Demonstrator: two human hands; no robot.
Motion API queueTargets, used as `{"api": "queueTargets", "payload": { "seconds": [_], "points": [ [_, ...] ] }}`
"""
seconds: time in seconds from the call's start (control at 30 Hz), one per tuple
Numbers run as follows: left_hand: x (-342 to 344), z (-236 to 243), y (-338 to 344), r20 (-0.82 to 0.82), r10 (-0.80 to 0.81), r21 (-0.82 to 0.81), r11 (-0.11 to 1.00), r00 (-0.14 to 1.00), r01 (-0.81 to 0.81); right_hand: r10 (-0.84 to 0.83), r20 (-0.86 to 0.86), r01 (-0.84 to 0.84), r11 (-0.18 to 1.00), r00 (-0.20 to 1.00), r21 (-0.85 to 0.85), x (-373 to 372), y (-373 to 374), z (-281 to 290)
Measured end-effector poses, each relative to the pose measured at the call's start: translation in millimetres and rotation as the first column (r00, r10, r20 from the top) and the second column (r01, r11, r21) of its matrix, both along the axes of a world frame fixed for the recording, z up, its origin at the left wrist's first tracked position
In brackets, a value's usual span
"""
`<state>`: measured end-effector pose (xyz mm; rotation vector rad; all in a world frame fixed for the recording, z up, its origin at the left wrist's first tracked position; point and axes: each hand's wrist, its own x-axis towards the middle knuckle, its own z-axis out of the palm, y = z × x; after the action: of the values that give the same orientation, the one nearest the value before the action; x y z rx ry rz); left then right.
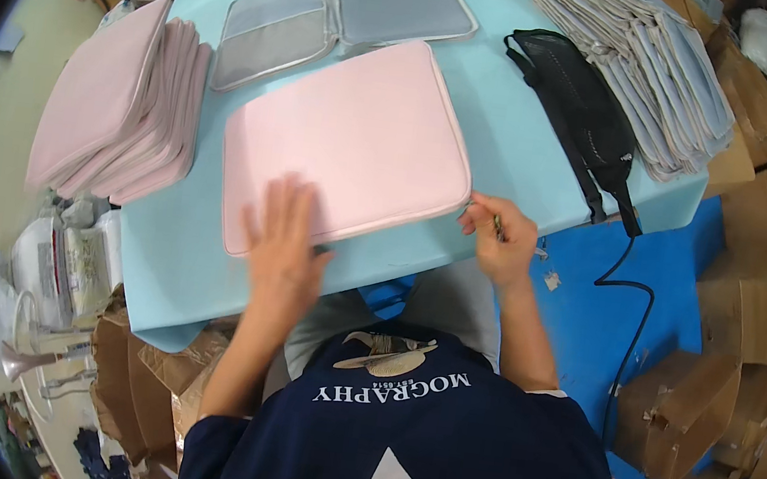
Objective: Inspecting pink zippered bags, trimming loose threads with snippers, and packing them into a cardboard box.
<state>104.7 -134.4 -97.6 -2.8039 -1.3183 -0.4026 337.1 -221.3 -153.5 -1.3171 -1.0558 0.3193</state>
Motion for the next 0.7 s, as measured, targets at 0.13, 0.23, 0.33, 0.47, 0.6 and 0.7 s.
{"api": "queueTargets", "payload": {
  "seconds": [0.13, 0.23, 0.33, 0.47, 0.6, 0.7],
  "points": [
    [56, -12, 1, 0.195, -0.125, 0.09, 0.99, 0.973, 0.11, -0.012, 0.454, -0.065, 0.986, 0.891, 0.152, -22, -6, 7],
    [48, -21, 4, 0.291, -0.242, 0.119, 0.969, 0.926, 0.216, -0.063, 0.503, -0.033, 0.983, 0.862, 0.18, -15, -5, 12],
    [27, -29, 5, 0.342, -0.37, 0.154, 0.929, 0.864, 0.337, -0.101, 0.6, -0.015, 0.982, 0.794, 0.186, 2, 4, 12],
    [-18, -36, 14, 0.32, -0.575, 0.256, 0.818, 0.753, 0.516, -0.227, 0.358, 0.188, 0.972, 0.906, 0.14, 33, 17, -11],
    [-47, -22, 30, -0.007, -0.407, 0.154, 0.902, 0.913, 0.404, -0.163, 0.394, 0.139, 0.986, 0.905, 0.089, 29, 12, 3],
    [-62, 10, 22, -0.219, -0.193, -0.197, 0.969, 0.956, 0.151, -0.111, 0.563, -0.019, 0.975, 0.819, 0.22, 1, 11, 18]
  ]
}}
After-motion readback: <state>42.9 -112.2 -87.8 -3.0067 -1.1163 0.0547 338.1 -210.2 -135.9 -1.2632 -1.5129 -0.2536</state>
